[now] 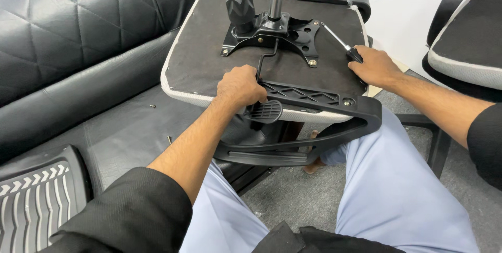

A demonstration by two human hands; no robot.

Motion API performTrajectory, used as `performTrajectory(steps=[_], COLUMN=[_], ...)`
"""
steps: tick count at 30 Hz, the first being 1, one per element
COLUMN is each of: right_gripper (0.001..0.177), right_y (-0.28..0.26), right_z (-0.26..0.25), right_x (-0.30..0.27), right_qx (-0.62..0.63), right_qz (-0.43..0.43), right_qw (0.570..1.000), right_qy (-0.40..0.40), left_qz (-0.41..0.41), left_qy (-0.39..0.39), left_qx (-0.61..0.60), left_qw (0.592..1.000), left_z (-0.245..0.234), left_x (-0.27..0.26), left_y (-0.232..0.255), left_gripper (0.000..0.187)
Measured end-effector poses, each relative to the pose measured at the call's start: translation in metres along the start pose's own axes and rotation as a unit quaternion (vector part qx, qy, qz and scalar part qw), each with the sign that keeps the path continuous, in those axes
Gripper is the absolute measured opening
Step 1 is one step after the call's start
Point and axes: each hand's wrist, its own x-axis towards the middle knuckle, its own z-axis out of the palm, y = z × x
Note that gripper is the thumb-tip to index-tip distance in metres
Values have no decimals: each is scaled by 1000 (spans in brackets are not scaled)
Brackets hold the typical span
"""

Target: The person attaches a black plastic frame to the underside of an office chair seat using a screwdriver and screws. They align the frame, insert screws, and tighten them to secure the component.

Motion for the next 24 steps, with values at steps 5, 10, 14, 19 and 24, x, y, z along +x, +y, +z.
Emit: performTrajectory(steps=[5,10,14,19,24], right_gripper=[26,40,61,52,31], right_y=[8,14,8,-10,-17], right_z=[6,18,22,14,8], right_x=[-4,-14,-31,-59,-64], right_qx=[-4,-7,29,128,207], right_qz=[-9,-22,-36,64,105], right_qw=[1000,999,997,990,968], right_qy=[12,35,57,14,95], left_qz=[8,19,40,62,76], left_qy=[6,1,-15,-34,-51], left_qx=[-1,-20,-37,-57,-66], left_qw=[1000,1000,998,996,994], left_z=[-5,-14,-20,-26,-29], left_x=[10,25,46,75,85], left_y=[-7,-24,-37,-48,-54], left_gripper=[52,60,58,56,54])
